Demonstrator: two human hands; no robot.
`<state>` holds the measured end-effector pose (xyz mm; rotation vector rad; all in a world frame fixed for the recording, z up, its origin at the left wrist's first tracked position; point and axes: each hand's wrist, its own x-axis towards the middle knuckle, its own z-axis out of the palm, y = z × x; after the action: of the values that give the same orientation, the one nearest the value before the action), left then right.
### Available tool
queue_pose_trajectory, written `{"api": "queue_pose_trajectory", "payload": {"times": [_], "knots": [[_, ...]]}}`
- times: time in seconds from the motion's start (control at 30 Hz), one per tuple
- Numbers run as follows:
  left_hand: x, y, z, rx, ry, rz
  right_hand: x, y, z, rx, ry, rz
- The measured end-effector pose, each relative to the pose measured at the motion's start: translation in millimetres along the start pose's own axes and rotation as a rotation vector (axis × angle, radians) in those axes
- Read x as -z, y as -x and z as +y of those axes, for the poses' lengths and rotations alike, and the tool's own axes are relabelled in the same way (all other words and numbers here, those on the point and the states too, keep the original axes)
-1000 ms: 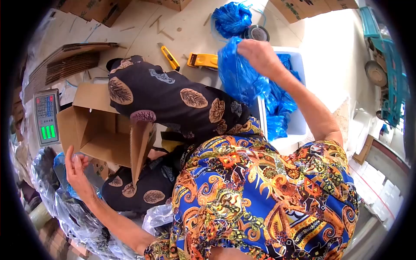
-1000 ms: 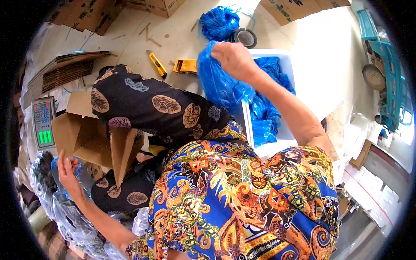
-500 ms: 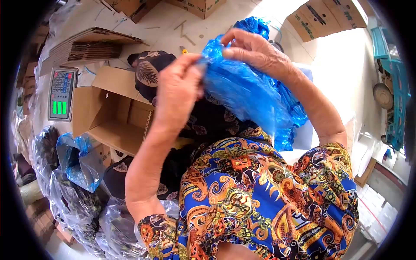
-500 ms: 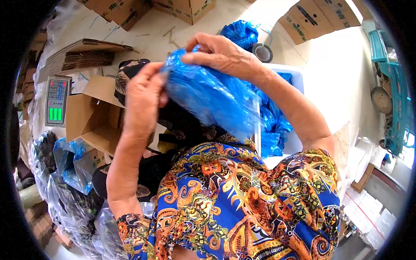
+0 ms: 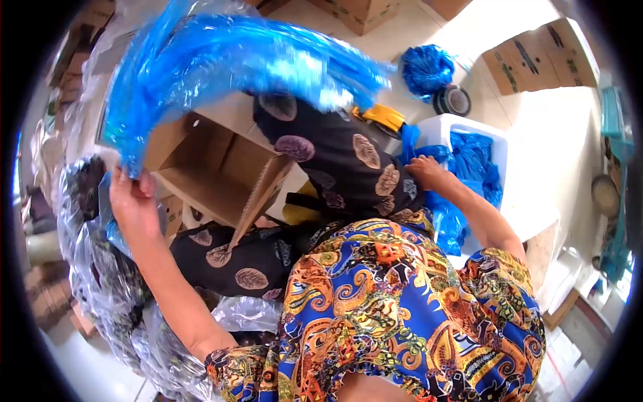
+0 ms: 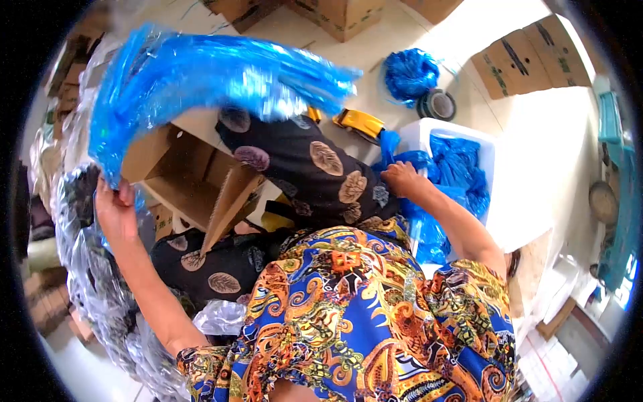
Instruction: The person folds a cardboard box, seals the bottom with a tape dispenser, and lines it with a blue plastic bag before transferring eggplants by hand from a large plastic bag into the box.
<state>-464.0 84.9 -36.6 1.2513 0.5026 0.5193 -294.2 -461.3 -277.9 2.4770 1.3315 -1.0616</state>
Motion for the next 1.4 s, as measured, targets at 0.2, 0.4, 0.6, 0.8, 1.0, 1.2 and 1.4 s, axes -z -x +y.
{"api": "queue_pose_trajectory", "payload": {"times": [0.2,0.4,0.6,0.8,1.0,1.2,1.4], "knots": [[60.3,55.8,0.6,0.105,-0.056,0.098,148.2,-10.1,-25.6,-0.037,-0.313,0.488],[54.7,128.3,9.1,0.163,-0.197,0.133,293.5,-6.7,-102.7,0.230,-0.705,0.740],[56.9,181.9,17.5,0.186,-0.160,0.269,335.1,-88.2,-197.8,0.521,-0.564,0.582],[98.9,225.7,16.4,0.009,0.042,0.571,295.8,-187.8,-255.8,0.791,-0.112,0.123],[112.6,212.5,4.6,-0.082,0.152,0.357,241.0,-226.6,-329.2,0.976,0.106,-0.029],[93.3,171.8,8.8,-0.018,0.130,0.223,286.3,-212.1,-293.1,0.839,0.151,-0.113],[92.4,133.4,-15.1,-0.071,0.280,0.143,322.2,-185.5,-296.8,0.569,-0.795,-0.153]]}}
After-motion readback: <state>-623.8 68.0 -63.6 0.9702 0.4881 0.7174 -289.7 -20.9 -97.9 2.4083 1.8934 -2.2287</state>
